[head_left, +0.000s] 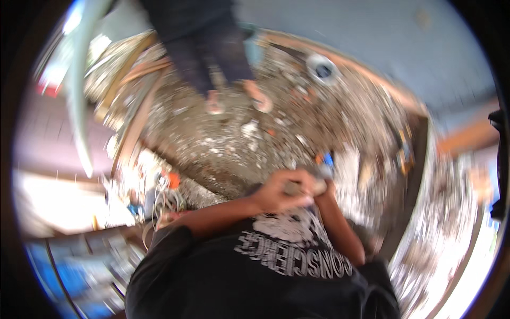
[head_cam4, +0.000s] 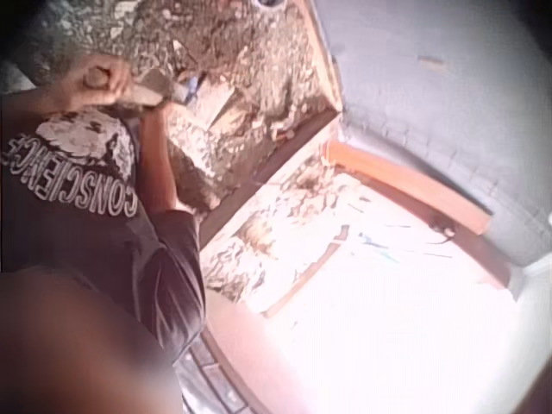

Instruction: The person uses a pickaxe to break up a concrete floor, repeatedly striking and prying at the surface to create a trench. The person then places a long white pipe into the trench.

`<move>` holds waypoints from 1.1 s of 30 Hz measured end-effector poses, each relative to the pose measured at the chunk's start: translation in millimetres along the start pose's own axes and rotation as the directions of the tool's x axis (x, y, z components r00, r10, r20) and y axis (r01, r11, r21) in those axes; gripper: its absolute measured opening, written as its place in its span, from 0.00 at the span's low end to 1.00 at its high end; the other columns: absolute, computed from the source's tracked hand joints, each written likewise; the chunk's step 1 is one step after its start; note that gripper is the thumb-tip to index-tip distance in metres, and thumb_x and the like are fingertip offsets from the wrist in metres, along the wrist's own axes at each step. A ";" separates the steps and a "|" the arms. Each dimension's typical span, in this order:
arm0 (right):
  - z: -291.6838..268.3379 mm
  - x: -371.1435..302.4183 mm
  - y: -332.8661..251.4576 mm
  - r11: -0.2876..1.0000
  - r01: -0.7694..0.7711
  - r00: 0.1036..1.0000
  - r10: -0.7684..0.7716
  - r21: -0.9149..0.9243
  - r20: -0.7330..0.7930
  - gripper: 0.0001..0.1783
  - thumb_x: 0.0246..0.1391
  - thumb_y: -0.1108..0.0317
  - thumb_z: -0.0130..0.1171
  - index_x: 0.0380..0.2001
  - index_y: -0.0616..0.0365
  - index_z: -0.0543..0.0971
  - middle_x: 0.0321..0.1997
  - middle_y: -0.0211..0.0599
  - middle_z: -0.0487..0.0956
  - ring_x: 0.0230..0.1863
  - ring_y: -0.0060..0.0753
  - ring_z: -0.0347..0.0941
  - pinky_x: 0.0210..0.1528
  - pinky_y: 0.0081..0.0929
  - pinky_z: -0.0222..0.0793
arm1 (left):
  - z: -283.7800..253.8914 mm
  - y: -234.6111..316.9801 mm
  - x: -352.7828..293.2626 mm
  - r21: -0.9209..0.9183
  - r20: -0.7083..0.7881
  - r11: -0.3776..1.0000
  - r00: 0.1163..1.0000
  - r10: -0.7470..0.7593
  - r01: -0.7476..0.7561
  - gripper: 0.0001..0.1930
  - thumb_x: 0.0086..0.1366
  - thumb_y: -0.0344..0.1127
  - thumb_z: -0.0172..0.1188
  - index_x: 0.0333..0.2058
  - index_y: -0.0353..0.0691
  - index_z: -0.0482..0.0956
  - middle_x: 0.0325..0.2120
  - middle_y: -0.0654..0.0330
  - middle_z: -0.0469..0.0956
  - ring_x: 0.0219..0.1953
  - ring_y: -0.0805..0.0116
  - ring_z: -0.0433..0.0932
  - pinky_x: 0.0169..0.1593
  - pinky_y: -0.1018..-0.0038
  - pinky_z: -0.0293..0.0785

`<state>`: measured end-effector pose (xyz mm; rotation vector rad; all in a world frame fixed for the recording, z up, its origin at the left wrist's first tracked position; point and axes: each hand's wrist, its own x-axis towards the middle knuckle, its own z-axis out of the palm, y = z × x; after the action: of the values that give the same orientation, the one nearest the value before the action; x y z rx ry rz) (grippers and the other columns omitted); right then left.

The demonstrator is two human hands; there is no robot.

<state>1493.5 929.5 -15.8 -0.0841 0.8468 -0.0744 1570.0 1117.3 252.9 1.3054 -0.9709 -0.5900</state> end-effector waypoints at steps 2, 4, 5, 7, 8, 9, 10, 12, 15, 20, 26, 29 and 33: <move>6.1 10.5 3.1 0.999 0.034 0.993 -0.038 -0.030 -0.116 0.29 0.55 0.60 0.56 0.58 0.58 0.64 0.56 0.48 0.72 0.55 0.53 0.71 0.61 0.55 0.64 | 8.8 -7.3 13.1 -0.128 -0.120 0.990 0.992 0.042 -0.057 0.08 0.51 0.20 0.56 0.27 0.41 0.71 0.27 0.59 0.75 0.34 0.65 0.76 0.57 0.56 0.67; 9.9 16.3 6.0 0.992 0.003 1.000 -0.006 -0.126 -0.018 0.25 0.57 0.48 0.55 0.47 0.57 0.71 0.45 0.44 0.78 0.38 0.44 0.78 0.42 0.42 0.79 | 9.0 -13.1 30.5 -0.272 -0.203 0.957 0.978 0.048 -0.104 0.05 0.51 0.20 0.56 0.26 0.38 0.72 0.24 0.59 0.75 0.31 0.67 0.75 0.54 0.60 0.67; 3.6 11.7 2.9 0.953 -0.062 0.998 0.052 -0.295 -0.043 0.26 0.58 0.45 0.52 0.44 0.58 0.73 0.35 0.44 0.79 0.29 0.41 0.79 0.32 0.37 0.79 | 7.2 -15.1 39.8 -0.270 -0.214 0.956 0.975 0.056 -0.114 0.04 0.51 0.22 0.54 0.26 0.38 0.73 0.23 0.58 0.74 0.31 0.66 0.74 0.52 0.61 0.66; -16.9 -5.7 0.6 0.866 -0.055 0.992 -0.008 -0.497 -0.123 0.26 0.60 0.49 0.52 0.50 0.61 0.74 0.32 0.45 0.80 0.32 0.39 0.80 0.33 0.38 0.77 | -2.0 -17.8 56.1 -0.236 -0.268 0.967 0.963 0.026 -0.092 0.03 0.51 0.23 0.52 0.25 0.36 0.72 0.23 0.56 0.74 0.31 0.64 0.73 0.53 0.61 0.65; -32.2 -18.6 -0.2 0.794 0.123 0.991 -0.135 -0.595 0.025 0.26 0.59 0.51 0.53 0.50 0.62 0.74 0.30 0.45 0.80 0.32 0.39 0.80 0.34 0.36 0.77 | -7.4 -20.2 64.6 -0.240 -0.236 0.970 0.972 -0.008 -0.050 0.03 0.51 0.23 0.52 0.25 0.36 0.72 0.22 0.56 0.74 0.31 0.63 0.73 0.54 0.60 0.65; -49.0 -27.7 -0.1 0.600 0.167 0.957 -0.289 -0.782 -0.018 0.25 0.57 0.53 0.55 0.51 0.60 0.75 0.31 0.47 0.80 0.28 0.39 0.80 0.31 0.35 0.77 | -11.8 -22.3 70.5 -0.246 -0.232 0.969 0.972 -0.043 -0.016 0.03 0.51 0.23 0.52 0.25 0.36 0.72 0.22 0.56 0.74 0.31 0.63 0.73 0.54 0.60 0.65; -70.6 -36.3 -3.5 0.401 0.155 0.916 -0.401 -0.903 -0.021 0.24 0.55 0.55 0.57 0.52 0.58 0.76 0.31 0.48 0.81 0.24 0.39 0.80 0.27 0.34 0.77 | -15.6 -24.9 77.7 -0.251 -0.219 0.968 0.974 -0.055 -0.001 0.03 0.51 0.23 0.51 0.25 0.36 0.72 0.22 0.56 0.73 0.31 0.63 0.73 0.54 0.60 0.65; -131.3 -68.7 -5.2 0.117 -0.072 0.785 -0.606 -0.990 -0.129 0.28 0.51 0.58 0.61 0.55 0.58 0.74 0.50 0.55 0.78 0.49 0.48 0.78 0.50 0.38 0.73 | -20.3 -29.9 93.9 -0.212 -0.190 0.976 0.977 -0.098 0.057 0.02 0.51 0.23 0.52 0.26 0.36 0.71 0.22 0.57 0.72 0.30 0.63 0.73 0.55 0.60 0.65; -239.8 -131.8 15.1 0.467 -0.263 0.558 -0.640 -0.844 -0.528 0.25 0.48 0.61 0.60 0.51 0.58 0.76 0.52 0.55 0.77 0.56 0.54 0.73 0.58 0.41 0.68 | -17.9 -30.7 113.0 -0.166 -0.121 0.981 0.985 -0.125 0.104 0.01 0.51 0.24 0.52 0.24 0.35 0.71 0.22 0.56 0.72 0.29 0.64 0.72 0.51 0.62 0.68; -364.9 -228.4 90.5 0.854 -0.169 0.171 -0.466 -0.491 -0.868 0.18 0.49 0.63 0.55 0.41 0.62 0.78 0.34 0.54 0.82 0.34 0.48 0.81 0.39 0.41 0.77 | -6.0 -21.1 139.3 -0.123 -0.040 0.987 0.993 -0.111 0.105 0.05 0.53 0.27 0.49 0.21 0.34 0.71 0.17 0.56 0.70 0.25 0.66 0.69 0.45 0.63 0.70; -395.1 -238.2 158.2 0.946 -0.102 0.303 -0.266 -0.309 -0.915 0.16 0.53 0.69 0.57 0.45 0.61 0.70 0.28 0.44 0.78 0.23 0.39 0.79 0.20 0.37 0.76 | 26.6 -11.2 176.7 0.017 0.005 0.999 0.999 -0.033 0.033 0.08 0.56 0.29 0.47 0.20 0.36 0.71 0.15 0.57 0.69 0.22 0.68 0.69 0.43 0.64 0.71; -398.4 -225.7 144.5 0.936 -0.088 0.494 -0.256 -0.341 -0.831 0.20 0.53 0.70 0.59 0.49 0.61 0.70 0.30 0.46 0.78 0.24 0.41 0.79 0.22 0.37 0.77 | 51.6 -6.6 200.7 -0.026 -0.100 0.998 0.993 -0.059 0.057 0.09 0.60 0.31 0.47 0.20 0.39 0.67 0.15 0.59 0.67 0.21 0.70 0.66 0.40 0.65 0.70; -418.4 -241.8 64.8 0.890 -0.039 0.590 -0.347 -0.455 -0.729 0.24 0.51 0.70 0.60 0.53 0.60 0.69 0.34 0.46 0.79 0.23 0.38 0.78 0.21 0.34 0.74 | 84.5 -2.5 229.1 -0.127 -0.235 0.989 0.966 -0.109 0.081 0.14 0.64 0.36 0.48 0.19 0.41 0.65 0.14 0.60 0.65 0.22 0.69 0.65 0.40 0.64 0.69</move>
<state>1021.9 999.2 -118.4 -0.5899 1.7745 -0.0957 1613.1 883.1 307.0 1.2910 -0.6669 -0.5382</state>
